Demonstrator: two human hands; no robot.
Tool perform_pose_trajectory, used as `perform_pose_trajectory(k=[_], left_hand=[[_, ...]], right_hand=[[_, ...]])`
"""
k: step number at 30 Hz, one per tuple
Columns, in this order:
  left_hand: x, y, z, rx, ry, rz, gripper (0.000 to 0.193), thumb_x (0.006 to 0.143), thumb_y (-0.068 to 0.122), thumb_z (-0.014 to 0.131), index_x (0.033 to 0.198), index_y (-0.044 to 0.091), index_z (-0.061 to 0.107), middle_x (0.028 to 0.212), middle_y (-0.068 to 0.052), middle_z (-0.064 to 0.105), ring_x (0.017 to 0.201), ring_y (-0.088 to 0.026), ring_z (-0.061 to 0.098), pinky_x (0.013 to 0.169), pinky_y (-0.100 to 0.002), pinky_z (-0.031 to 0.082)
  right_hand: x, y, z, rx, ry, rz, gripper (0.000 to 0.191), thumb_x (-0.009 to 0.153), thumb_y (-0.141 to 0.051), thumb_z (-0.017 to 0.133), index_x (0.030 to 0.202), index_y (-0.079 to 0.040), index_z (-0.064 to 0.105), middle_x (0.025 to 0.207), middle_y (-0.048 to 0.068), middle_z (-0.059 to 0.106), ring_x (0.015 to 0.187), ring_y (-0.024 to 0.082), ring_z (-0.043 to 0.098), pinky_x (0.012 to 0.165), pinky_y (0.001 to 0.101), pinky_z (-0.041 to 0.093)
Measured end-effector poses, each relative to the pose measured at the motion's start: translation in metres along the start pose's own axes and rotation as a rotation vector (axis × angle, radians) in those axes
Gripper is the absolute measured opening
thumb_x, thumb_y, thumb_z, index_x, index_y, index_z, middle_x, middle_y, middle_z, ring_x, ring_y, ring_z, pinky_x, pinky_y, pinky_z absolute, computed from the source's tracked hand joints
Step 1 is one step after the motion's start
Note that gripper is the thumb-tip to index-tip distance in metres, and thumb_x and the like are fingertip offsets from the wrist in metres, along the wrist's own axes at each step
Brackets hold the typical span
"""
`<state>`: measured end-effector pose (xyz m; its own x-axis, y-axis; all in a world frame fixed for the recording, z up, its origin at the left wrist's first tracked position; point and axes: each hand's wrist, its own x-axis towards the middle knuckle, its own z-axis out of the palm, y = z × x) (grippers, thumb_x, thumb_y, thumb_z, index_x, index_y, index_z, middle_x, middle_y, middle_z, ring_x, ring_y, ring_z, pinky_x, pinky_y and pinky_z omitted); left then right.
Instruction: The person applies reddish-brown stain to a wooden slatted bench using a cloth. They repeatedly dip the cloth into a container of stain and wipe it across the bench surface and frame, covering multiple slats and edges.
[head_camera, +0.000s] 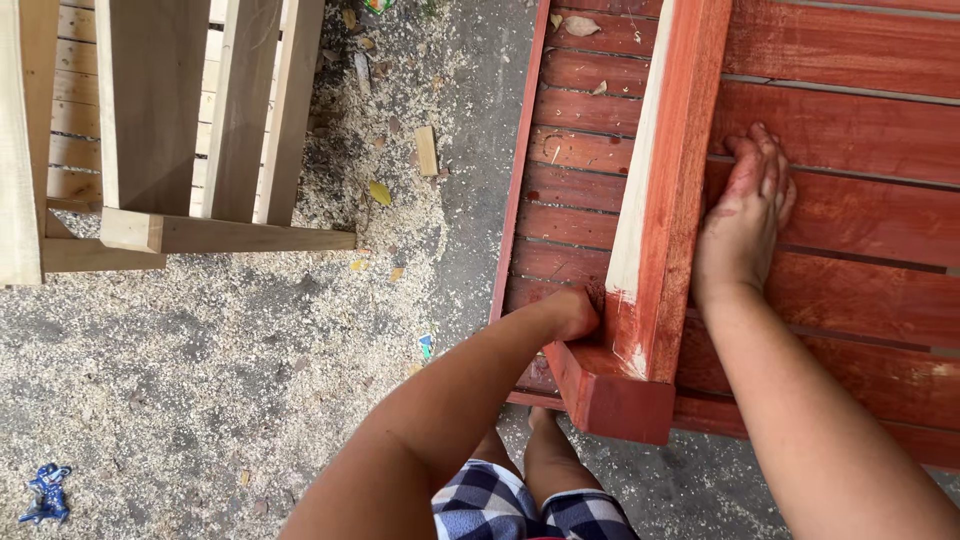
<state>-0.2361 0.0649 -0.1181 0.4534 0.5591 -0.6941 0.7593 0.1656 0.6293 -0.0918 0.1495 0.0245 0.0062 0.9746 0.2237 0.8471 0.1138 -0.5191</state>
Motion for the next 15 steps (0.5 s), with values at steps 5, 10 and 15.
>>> perform_pose_trajectory(k=[5, 10, 15], left_hand=[[-0.053, 0.024, -0.018, -0.16, 0.157, -0.043, 0.034, 0.088, 0.027, 0.06, 0.103, -0.002, 0.073, 0.108, -0.029, 0.07, 0.109, -0.043, 0.067, 0.091, -0.047, 0.055], [-0.145, 0.088, -0.059, -0.101, 0.17, 0.073, 0.037, 0.085, 0.028, 0.063, 0.106, -0.003, 0.066, 0.106, -0.029, 0.07, 0.107, -0.044, 0.066, 0.088, -0.048, 0.055], [-0.152, 0.093, -0.057, -0.022, 0.151, -0.013, 0.038, 0.085, 0.026, 0.067, 0.111, -0.002, 0.067, 0.108, -0.029, 0.073, 0.108, -0.041, 0.07, 0.088, -0.047, 0.058]], right_hand=[[-0.001, 0.005, 0.003, -0.03, 0.027, -0.089, 0.043, 0.113, -0.021, 0.026, 0.135, -0.002, 0.057, 0.156, 0.019, 0.048, 0.151, 0.035, 0.036, 0.125, 0.0513, 0.021], [0.0, 0.007, 0.008, -0.008, 0.025, -0.067, 0.041, 0.112, -0.018, 0.027, 0.136, -0.002, 0.057, 0.156, 0.02, 0.046, 0.151, 0.035, 0.035, 0.123, 0.0537, 0.02], [0.0, 0.007, 0.009, -0.039, 0.014, -0.062, 0.04, 0.112, -0.016, 0.028, 0.137, -0.003, 0.056, 0.156, 0.018, 0.046, 0.151, 0.034, 0.035, 0.124, 0.0529, 0.022]])
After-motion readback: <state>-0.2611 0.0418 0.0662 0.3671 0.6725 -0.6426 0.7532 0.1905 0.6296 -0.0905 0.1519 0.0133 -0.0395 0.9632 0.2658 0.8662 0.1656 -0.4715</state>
